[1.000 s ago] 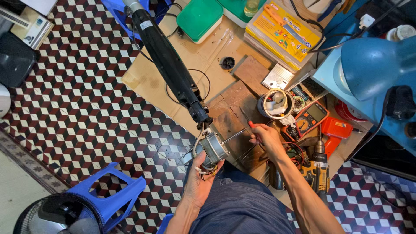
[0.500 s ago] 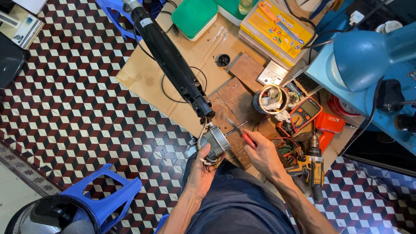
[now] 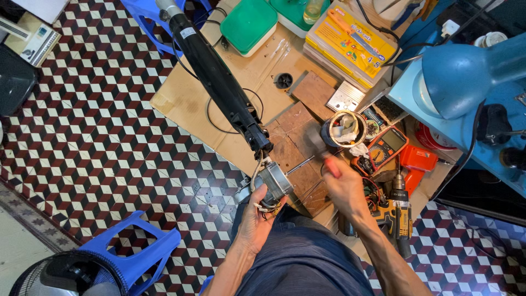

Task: The person uses a cordless drill to tighten screws on a small electric motor attached to a black cylindrical housing. They repeatedly adjust the motor's position, use pliers to manipulate wires, and inspect the assembly throughout the process.

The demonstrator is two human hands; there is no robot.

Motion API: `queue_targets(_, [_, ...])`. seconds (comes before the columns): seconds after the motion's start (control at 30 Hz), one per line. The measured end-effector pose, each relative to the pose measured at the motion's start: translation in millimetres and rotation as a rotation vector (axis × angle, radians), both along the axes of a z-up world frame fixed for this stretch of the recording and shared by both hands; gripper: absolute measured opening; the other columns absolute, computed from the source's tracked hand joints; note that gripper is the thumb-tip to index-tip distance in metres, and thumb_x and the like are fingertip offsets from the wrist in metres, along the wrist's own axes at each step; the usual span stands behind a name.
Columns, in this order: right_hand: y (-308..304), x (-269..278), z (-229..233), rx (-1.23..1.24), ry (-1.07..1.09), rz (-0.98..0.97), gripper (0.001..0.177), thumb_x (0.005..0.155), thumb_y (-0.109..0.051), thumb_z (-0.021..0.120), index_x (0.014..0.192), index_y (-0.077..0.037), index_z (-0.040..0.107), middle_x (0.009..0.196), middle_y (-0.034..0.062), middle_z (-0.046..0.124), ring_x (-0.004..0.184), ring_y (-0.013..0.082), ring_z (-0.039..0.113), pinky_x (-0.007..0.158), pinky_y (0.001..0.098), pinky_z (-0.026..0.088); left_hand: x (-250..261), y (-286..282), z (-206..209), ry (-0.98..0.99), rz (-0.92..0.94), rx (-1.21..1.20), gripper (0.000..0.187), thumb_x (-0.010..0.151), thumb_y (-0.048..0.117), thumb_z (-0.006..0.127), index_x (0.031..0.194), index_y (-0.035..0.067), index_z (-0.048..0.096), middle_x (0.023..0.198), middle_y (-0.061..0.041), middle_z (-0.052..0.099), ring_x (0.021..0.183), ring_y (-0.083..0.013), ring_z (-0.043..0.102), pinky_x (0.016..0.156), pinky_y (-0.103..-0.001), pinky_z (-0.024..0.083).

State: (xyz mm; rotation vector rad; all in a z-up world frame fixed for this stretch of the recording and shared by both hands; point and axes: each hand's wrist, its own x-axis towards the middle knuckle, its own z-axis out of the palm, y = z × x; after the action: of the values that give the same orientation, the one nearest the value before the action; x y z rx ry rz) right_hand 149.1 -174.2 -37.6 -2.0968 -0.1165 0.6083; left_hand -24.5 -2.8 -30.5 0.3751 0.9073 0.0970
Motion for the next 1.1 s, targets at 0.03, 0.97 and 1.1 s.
queue_targets(0.03, [-1.7,-0.9,2.8,0.025,-0.055,0.12,0.039,0.09,-0.012,0.063,0.128,-0.007,0.068,0.085,0.007,0.064,0.077,0.0149,0.058,0.068,0.0315,0.049,-0.4,0.8,1.0,0.005,-0.003,0.001,0.071,0.078,0.04,0.08,0.131,-0.003,0.057,0.123,-0.015,0.069,0.113,-0.0242,0.069,0.105,-0.039,0.056])
queue_targets(0.97, [4.6,-0.7,17.7,0.034,-0.052,-0.025,0.024,0.097,-0.008,0.058,0.118,-0.011,0.07,0.074,0.0017,0.055,0.067,0.0114,0.05,0.06,0.0299,0.044,2.2,1.2,1.9,0.0,-0.004,-0.02,0.073,0.078,0.04,0.081,0.132,-0.002,0.057,0.124,-0.015,0.068,0.112,-0.0238,0.069,0.107,-0.04,0.054])
queue_targets(1.1, [1.4,8.0,24.5,0.059,-0.231,0.15,0.026,0.093,-0.007,0.061,0.118,-0.006,0.068,0.08,0.0011,0.056,0.071,0.0104,0.053,0.064,0.0288,0.045,-6.2,1.5,-8.5,0.023,-0.017,-0.001,0.069,0.076,0.04,0.079,0.128,0.001,0.059,0.119,-0.011,0.071,0.11,-0.0197,0.07,0.105,-0.039,0.054])
